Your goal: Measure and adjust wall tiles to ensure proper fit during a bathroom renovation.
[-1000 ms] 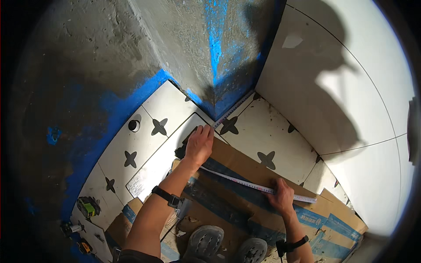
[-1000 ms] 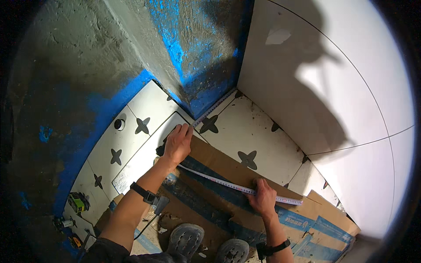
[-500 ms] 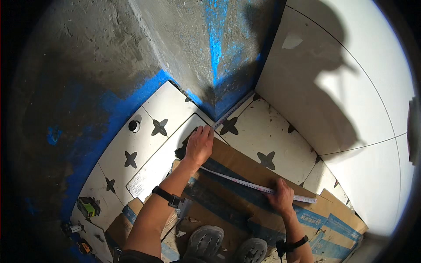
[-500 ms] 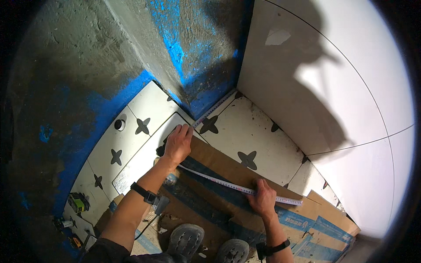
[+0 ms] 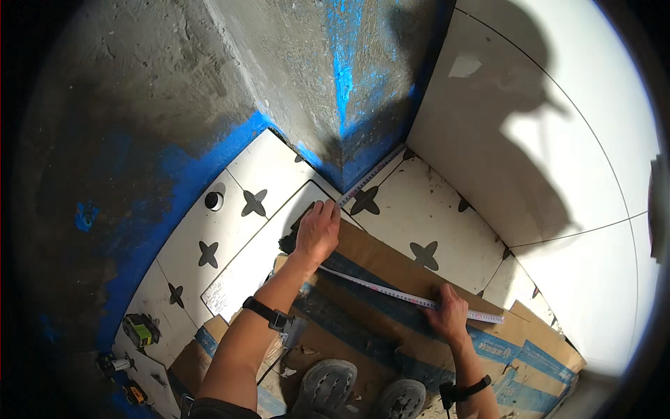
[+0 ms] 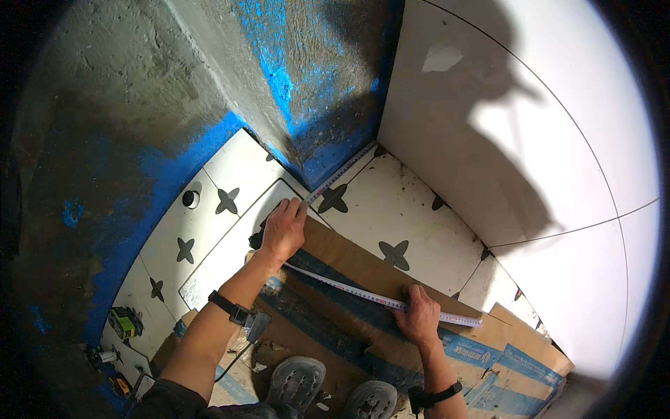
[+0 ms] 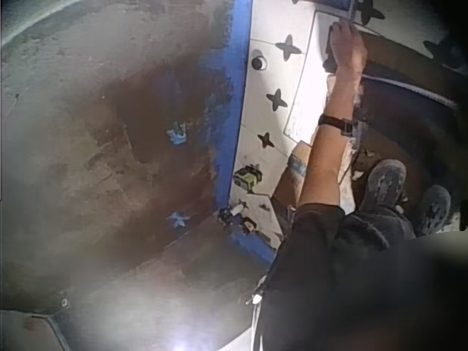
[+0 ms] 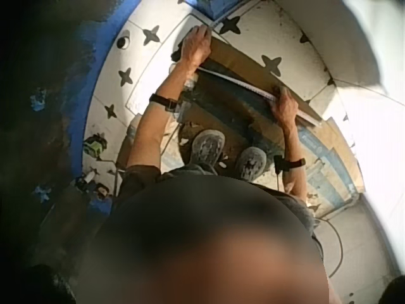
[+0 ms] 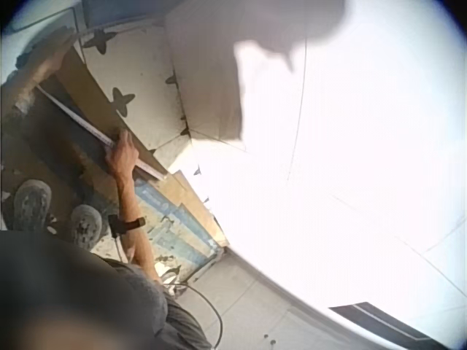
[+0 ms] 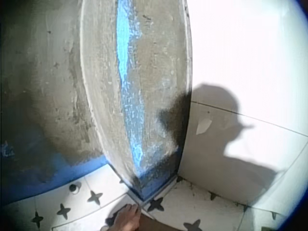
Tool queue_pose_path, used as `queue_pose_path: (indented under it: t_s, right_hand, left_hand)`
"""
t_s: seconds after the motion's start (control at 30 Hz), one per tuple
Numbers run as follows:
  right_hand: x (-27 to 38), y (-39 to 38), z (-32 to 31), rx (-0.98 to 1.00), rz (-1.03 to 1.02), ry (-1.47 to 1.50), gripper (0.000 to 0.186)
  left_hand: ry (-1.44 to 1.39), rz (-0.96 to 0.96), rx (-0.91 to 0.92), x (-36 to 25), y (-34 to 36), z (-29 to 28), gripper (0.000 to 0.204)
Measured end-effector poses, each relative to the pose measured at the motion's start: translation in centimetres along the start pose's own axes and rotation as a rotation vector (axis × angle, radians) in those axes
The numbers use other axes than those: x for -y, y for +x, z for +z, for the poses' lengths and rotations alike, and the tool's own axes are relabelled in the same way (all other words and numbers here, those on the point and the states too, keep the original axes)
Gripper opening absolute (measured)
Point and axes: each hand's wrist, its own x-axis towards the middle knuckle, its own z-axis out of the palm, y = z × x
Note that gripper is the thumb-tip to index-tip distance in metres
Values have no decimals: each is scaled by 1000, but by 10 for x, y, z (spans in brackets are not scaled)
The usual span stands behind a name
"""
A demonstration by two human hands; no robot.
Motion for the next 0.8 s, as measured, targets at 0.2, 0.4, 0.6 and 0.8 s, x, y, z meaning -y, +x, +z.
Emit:
queue_pose_path:
  t_s: [0.2,0.4,0.6,0.8]
  right_hand:
    - [1,-1,0,21,16,-5,52]
    - [5,0,-4,12,0,-9,51]
    - [3,2,-2,23,4,3,52]
    - [6,0,-4,36,38,-29,52]
  left_hand:
    - [-26,-13,16,1,-2,2,36]
    - [-5,4,-16,0,2,-3,34]
    - [-11,-12,9,2,1,1,35]
    - [8,3,-10,-1,1,-2,33]
